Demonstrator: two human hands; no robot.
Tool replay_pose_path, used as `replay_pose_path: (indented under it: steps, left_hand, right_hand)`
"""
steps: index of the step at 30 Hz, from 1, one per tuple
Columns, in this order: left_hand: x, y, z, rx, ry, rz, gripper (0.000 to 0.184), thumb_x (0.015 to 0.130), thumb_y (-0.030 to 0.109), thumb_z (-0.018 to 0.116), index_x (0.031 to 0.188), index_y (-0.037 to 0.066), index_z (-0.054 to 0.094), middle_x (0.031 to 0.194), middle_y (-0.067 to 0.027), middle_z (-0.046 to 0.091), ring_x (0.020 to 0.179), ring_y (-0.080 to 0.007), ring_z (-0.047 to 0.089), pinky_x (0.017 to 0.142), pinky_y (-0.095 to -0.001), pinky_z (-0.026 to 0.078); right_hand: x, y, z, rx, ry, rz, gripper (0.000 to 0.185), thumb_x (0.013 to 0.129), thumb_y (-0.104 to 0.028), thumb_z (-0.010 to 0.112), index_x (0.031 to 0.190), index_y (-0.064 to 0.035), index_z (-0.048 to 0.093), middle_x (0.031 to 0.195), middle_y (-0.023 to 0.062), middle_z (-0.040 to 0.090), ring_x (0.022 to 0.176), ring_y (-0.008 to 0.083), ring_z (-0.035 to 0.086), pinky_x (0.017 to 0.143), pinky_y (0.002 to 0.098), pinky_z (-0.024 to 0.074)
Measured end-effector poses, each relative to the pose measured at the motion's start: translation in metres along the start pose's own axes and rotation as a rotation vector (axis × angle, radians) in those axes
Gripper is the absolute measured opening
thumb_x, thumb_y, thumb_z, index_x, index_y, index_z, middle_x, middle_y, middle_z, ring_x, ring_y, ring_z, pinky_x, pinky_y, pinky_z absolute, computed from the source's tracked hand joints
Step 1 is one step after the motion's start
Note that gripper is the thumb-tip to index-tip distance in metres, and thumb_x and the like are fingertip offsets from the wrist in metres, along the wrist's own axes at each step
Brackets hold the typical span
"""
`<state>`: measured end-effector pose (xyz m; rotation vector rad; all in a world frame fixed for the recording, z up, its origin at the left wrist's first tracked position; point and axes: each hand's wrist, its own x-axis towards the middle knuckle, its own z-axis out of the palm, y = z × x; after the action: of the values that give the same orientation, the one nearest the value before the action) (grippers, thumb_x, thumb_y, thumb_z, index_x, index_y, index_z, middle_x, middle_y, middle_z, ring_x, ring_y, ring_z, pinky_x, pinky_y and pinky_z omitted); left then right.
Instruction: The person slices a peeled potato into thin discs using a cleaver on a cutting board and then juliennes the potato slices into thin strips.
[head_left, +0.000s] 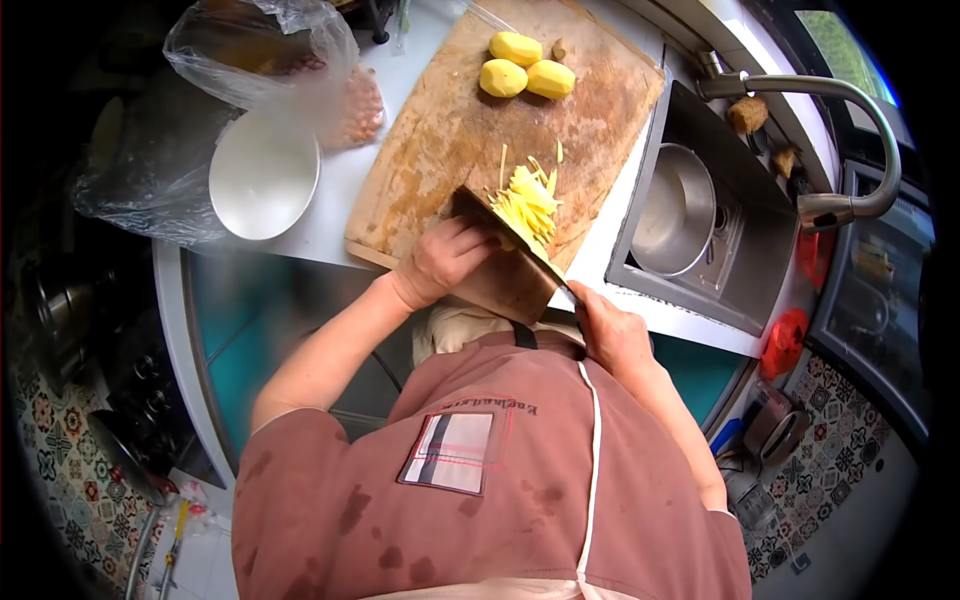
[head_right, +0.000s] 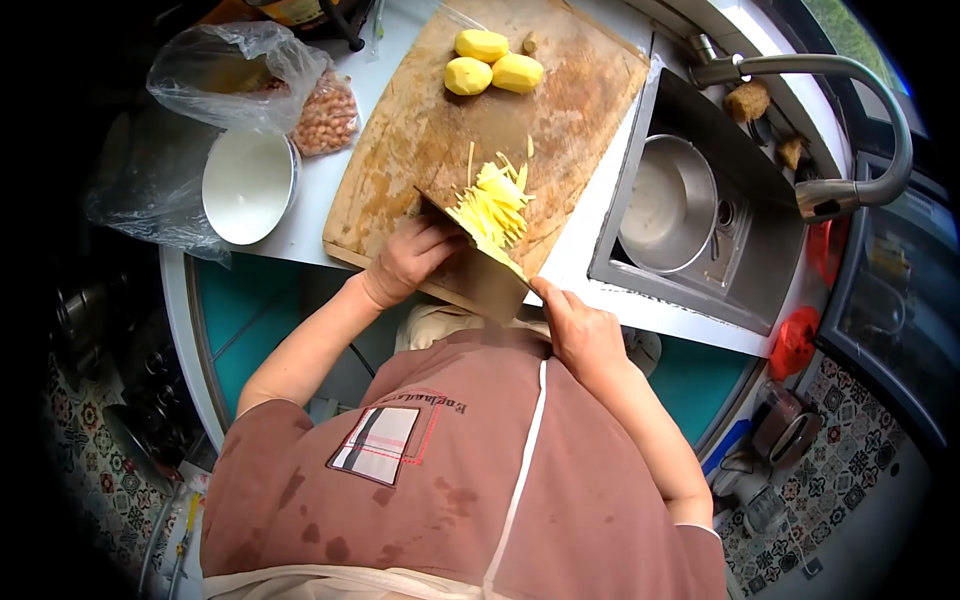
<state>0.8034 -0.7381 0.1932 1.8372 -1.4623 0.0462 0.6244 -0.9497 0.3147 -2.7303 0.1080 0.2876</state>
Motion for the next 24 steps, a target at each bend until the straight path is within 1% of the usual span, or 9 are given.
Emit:
replay_pose_path:
  steps: [2,4,6,9,13,14,17,21,24]
  left_hand:
    - [0.002,-0.003,0.0,0.011,0.011,0.008,0.03,0.075,0.006,0.06,0.104,0.006,0.067,0.108,-0.0076,0.064,0.097,-0.0264,0.061,0.083,-0.0345,0.054]
    - [0.0,0.001,0.002,0.006,0.034,0.008,0.029,0.075,0.006,0.06,0.103,0.005,0.068,0.106,-0.0074,0.064,0.096,-0.0261,0.061,0.082,-0.0346,0.054]
    - [0.005,0.001,0.003,-0.001,0.086,0.021,0.027,0.075,0.006,0.059,0.101,0.005,0.068,0.104,-0.0072,0.065,0.093,-0.0257,0.061,0.08,-0.0347,0.054]
    - [0.001,0.001,0.001,0.005,0.026,0.001,0.027,0.074,0.006,0.059,0.1,0.005,0.068,0.103,-0.0072,0.064,0.093,-0.0261,0.061,0.08,-0.0346,0.054]
    - [0.005,0.003,-0.001,0.023,0.071,0.017,0.027,0.073,0.006,0.059,0.098,0.005,0.068,0.1,-0.0069,0.064,0.09,-0.026,0.061,0.078,-0.0335,0.054]
    - [0.007,0.003,0.0,0.031,0.093,0.029,0.027,0.073,0.006,0.059,0.097,0.005,0.069,0.099,-0.0068,0.064,0.09,-0.026,0.061,0.078,-0.0334,0.054]
    - [-0.001,0.001,0.0,0.014,-0.026,-0.025,0.027,0.074,0.007,0.06,0.099,0.005,0.069,0.101,-0.0063,0.064,0.094,-0.0261,0.062,0.08,-0.0331,0.055]
    - [0.002,0.002,-0.001,0.027,0.042,0.009,0.027,0.074,0.007,0.06,0.1,0.004,0.069,0.103,-0.0062,0.065,0.096,-0.0261,0.062,0.08,-0.0331,0.055]
    - [0.003,0.002,0.001,0.017,0.047,0.011,0.027,0.074,0.007,0.059,0.1,0.004,0.069,0.104,-0.0062,0.065,0.095,-0.0261,0.062,0.079,-0.0332,0.055]
  right_hand:
    - [0.005,0.001,0.003,0.08,0.034,-0.009,0.038,0.089,-0.003,0.06,0.125,-0.0142,0.057,0.087,0.0087,0.068,0.063,0.0276,0.066,0.053,0.0366,0.0533]
    - [-0.001,-0.005,-0.015,0.018,-0.008,-0.006,0.037,0.09,-0.004,0.06,0.126,-0.0132,0.057,0.082,0.0097,0.067,0.063,0.0287,0.065,0.054,0.0392,0.0529]
    - [-0.003,-0.005,-0.014,0.04,0.05,-0.023,0.035,0.09,-0.006,0.062,0.124,-0.0131,0.058,0.08,0.0092,0.066,0.063,0.0282,0.065,0.054,0.0389,0.0525]
    - [0.005,0.003,0.008,0.052,0.027,-0.013,0.035,0.089,-0.006,0.063,0.123,-0.0134,0.059,0.078,0.0082,0.066,0.063,0.0276,0.065,0.053,0.0378,0.0523]
    - [0.001,-0.005,-0.019,0.092,-0.023,-0.006,0.036,0.09,-0.004,0.06,0.125,-0.0117,0.056,0.081,0.0108,0.067,0.067,0.0306,0.066,0.055,0.0403,0.0526]
    - [0.0,-0.003,-0.014,0.095,-0.022,-0.001,0.036,0.09,-0.004,0.059,0.125,-0.0117,0.056,0.082,0.0107,0.067,0.067,0.0307,0.066,0.055,0.0403,0.0527]
    - [0.007,0.003,0.006,0.114,-0.008,-0.005,0.035,0.091,-0.005,0.06,0.125,-0.0119,0.056,0.083,0.0106,0.067,0.068,0.031,0.066,0.054,0.0402,0.0528]
    - [0.004,-0.006,-0.022,0.122,-0.036,-0.004,0.035,0.09,-0.005,0.059,0.124,-0.0108,0.055,0.085,0.0131,0.067,0.069,0.0312,0.066,0.054,0.0411,0.0527]
    - [0.006,0.0,0.0,0.103,-0.061,0.036,0.034,0.091,-0.006,0.06,0.124,-0.0117,0.056,0.086,0.0129,0.068,0.069,0.0315,0.066,0.056,0.0407,0.0532]
